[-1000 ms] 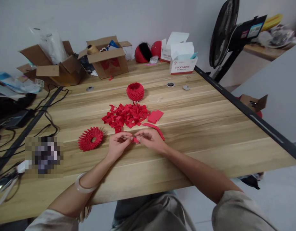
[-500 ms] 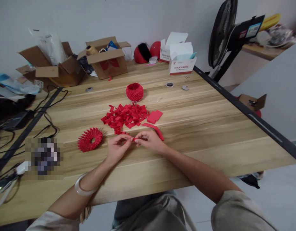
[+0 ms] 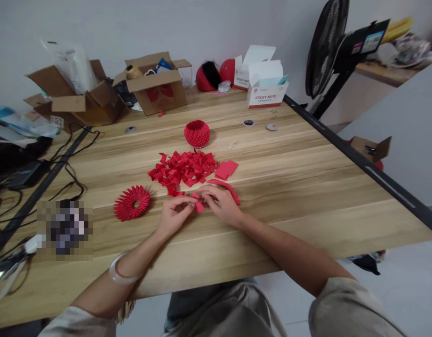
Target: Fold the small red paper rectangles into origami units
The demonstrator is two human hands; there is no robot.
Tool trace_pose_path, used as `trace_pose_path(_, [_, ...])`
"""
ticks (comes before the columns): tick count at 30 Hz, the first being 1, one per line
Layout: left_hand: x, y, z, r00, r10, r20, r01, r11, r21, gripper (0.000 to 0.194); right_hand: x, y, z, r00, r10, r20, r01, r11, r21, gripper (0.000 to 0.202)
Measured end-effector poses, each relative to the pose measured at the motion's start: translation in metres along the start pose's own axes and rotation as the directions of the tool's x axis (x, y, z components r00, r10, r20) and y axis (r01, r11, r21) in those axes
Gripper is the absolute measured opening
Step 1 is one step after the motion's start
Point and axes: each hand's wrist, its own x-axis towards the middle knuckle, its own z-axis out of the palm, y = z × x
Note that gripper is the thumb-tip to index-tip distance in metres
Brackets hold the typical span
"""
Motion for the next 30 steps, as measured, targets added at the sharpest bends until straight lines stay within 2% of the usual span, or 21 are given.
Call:
trace_pose_path(3, [0.002, -0.002, 0.0, 0.993, -0.091, -0.068, 0.083, 0.99, -0.113, 0.015, -0.001, -0.001, -0.002, 0.982, -0.185, 0.039, 0.188, 0.975, -0.121, 0.024])
trace_pose_path(5, [0.002, -0.001, 0.0, 0.989, -0.125, -0.075, 0.112, 0.982, -0.15, 0.014, -0.001, -0.002, -0.003, 0.971, -0.234, 0.058, 0.241, 0.953, -0.185, 0.023])
trace_pose_path(13, [0.003, -0.002, 0.0, 0.977, -0.183, -0.107, 0.159, 0.967, -0.198, 0.016, 0.0, -0.001, -0.007, 0.971, -0.204, 0.123, 0.223, 0.959, -0.173, 0.019])
trace_pose_path(19, [0.004, 0.0, 0.0, 0.979, -0.16, -0.13, 0.136, 0.975, -0.177, 0.013, 0.002, -0.003, -0.009, 0.969, -0.217, 0.123, 0.236, 0.956, -0.172, 0.019])
trace_pose_path(22, [0.004, 0.0, 0.0, 0.979, -0.162, -0.127, 0.137, 0.973, -0.185, 0.013, 0.004, -0.007, -0.007, 0.983, -0.158, 0.088, 0.167, 0.98, -0.107, 0.014])
trace_pose_path(25, [0.004, -0.003, 0.0, 0.978, -0.177, -0.108, 0.152, 0.967, -0.206, 0.015, 0.006, -0.01, -0.004, 0.999, -0.024, 0.028, 0.024, 0.999, 0.026, 0.009])
trace_pose_path(30, [0.003, -0.004, 0.002, 0.979, -0.185, -0.083, 0.163, 0.961, -0.222, 0.017, 0.006, -0.008, 0.0, 0.972, 0.236, 0.02, -0.229, 0.915, 0.331, 0.012])
